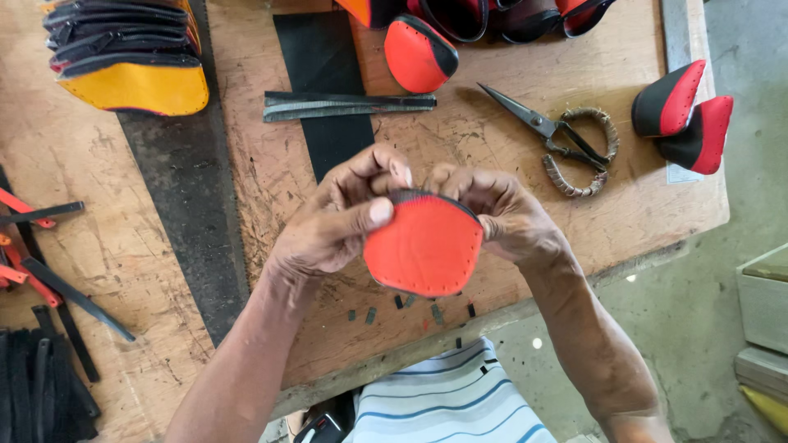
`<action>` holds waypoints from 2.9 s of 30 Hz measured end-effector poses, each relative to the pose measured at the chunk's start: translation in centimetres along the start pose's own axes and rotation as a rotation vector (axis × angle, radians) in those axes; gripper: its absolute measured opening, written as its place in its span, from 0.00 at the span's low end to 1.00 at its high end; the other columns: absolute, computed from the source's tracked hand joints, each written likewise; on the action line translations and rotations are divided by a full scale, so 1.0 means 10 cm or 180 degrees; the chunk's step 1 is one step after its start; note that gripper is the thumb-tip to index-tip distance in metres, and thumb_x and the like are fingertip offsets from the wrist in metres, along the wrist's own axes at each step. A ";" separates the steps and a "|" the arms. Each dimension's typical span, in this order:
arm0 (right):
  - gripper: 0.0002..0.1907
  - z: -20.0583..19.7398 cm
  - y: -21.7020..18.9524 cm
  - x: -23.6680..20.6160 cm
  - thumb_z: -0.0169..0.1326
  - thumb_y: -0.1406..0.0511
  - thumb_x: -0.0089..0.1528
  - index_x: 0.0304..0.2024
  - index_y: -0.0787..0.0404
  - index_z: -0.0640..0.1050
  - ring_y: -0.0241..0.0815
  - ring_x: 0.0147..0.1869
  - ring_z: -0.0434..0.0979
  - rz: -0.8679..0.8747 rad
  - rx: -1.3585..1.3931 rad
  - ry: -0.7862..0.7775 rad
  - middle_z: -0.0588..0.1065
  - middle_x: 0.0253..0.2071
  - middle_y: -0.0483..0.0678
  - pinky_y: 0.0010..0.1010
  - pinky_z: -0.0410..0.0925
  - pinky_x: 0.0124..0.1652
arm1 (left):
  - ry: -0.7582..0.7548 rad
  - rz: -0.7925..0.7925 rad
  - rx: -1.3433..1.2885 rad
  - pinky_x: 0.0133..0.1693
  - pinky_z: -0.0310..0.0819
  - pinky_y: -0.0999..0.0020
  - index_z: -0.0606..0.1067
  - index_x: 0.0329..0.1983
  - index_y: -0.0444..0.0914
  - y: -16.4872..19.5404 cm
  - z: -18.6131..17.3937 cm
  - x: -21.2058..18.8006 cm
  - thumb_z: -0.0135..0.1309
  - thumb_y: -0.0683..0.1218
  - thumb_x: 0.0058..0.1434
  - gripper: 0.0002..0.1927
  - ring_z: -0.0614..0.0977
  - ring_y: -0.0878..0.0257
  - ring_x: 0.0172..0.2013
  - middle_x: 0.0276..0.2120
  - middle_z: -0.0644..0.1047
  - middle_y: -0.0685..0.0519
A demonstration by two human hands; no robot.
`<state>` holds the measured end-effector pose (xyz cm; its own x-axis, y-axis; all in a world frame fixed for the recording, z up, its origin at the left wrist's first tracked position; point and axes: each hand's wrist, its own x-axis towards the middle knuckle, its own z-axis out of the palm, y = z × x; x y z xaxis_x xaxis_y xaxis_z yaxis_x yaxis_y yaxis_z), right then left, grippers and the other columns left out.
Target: The person assembles small shoe components by hand, pressing black rubber strips into pre-punched holes on orange and red parts. They use shears to trim excess material and place finished pieces on the table.
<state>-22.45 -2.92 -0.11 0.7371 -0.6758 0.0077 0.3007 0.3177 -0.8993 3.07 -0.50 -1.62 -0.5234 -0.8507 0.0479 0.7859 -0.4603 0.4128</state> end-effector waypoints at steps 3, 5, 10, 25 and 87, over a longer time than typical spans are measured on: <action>0.15 -0.02 -0.04 -0.02 0.63 0.58 0.68 0.44 0.63 0.77 0.35 0.42 0.74 0.0120 0.0249 0.0104 0.74 0.45 0.48 0.24 0.70 0.36 | -0.0362 -0.0034 0.1198 0.52 0.79 0.69 0.71 0.57 0.34 0.11 0.02 0.01 0.67 0.41 0.61 0.24 0.82 0.64 0.47 0.44 0.80 0.49; 0.15 -0.02 -0.08 -0.01 0.61 0.57 0.67 0.42 0.63 0.76 0.34 0.35 0.77 0.0398 -0.0078 0.0301 0.75 0.38 0.47 0.24 0.72 0.29 | -0.0253 -0.0208 0.1532 0.53 0.78 0.71 0.72 0.53 0.35 0.13 0.06 0.02 0.65 0.42 0.60 0.20 0.82 0.67 0.48 0.45 0.81 0.52; 0.17 0.02 -0.12 0.01 0.56 0.56 0.66 0.43 0.63 0.73 0.33 0.30 0.78 0.0678 -0.1042 0.0678 0.75 0.30 0.43 0.25 0.75 0.29 | 0.0231 -0.0452 0.2238 0.44 0.79 0.72 0.79 0.43 0.34 0.07 0.12 0.06 0.66 0.45 0.60 0.13 0.81 0.70 0.39 0.37 0.82 0.56; 0.17 0.15 -0.21 0.00 0.54 0.55 0.69 0.41 0.64 0.76 0.31 0.41 0.66 0.0794 -0.1683 0.0218 0.69 0.38 0.41 0.24 0.65 0.42 | 0.0166 -0.0578 0.2076 0.35 0.69 0.77 0.82 0.41 0.34 0.03 0.06 0.02 0.64 0.46 0.62 0.11 0.75 0.73 0.33 0.32 0.79 0.57; 0.18 -0.02 -0.23 0.17 0.55 0.56 0.68 0.43 0.66 0.78 0.37 0.46 0.73 0.0910 -0.2061 -0.0285 0.73 0.39 0.45 0.31 0.69 0.47 | 0.0436 0.0026 0.2369 0.47 0.72 0.73 0.65 0.47 0.41 -0.04 0.10 0.02 0.62 0.41 0.56 0.20 0.74 0.70 0.45 0.43 0.70 0.57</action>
<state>-21.97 -4.93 1.93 0.7886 -0.5590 -0.2562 -0.3112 -0.0034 -0.9503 2.34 -0.20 -0.84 -0.4347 -0.8997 -0.0399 0.3344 -0.2024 0.9205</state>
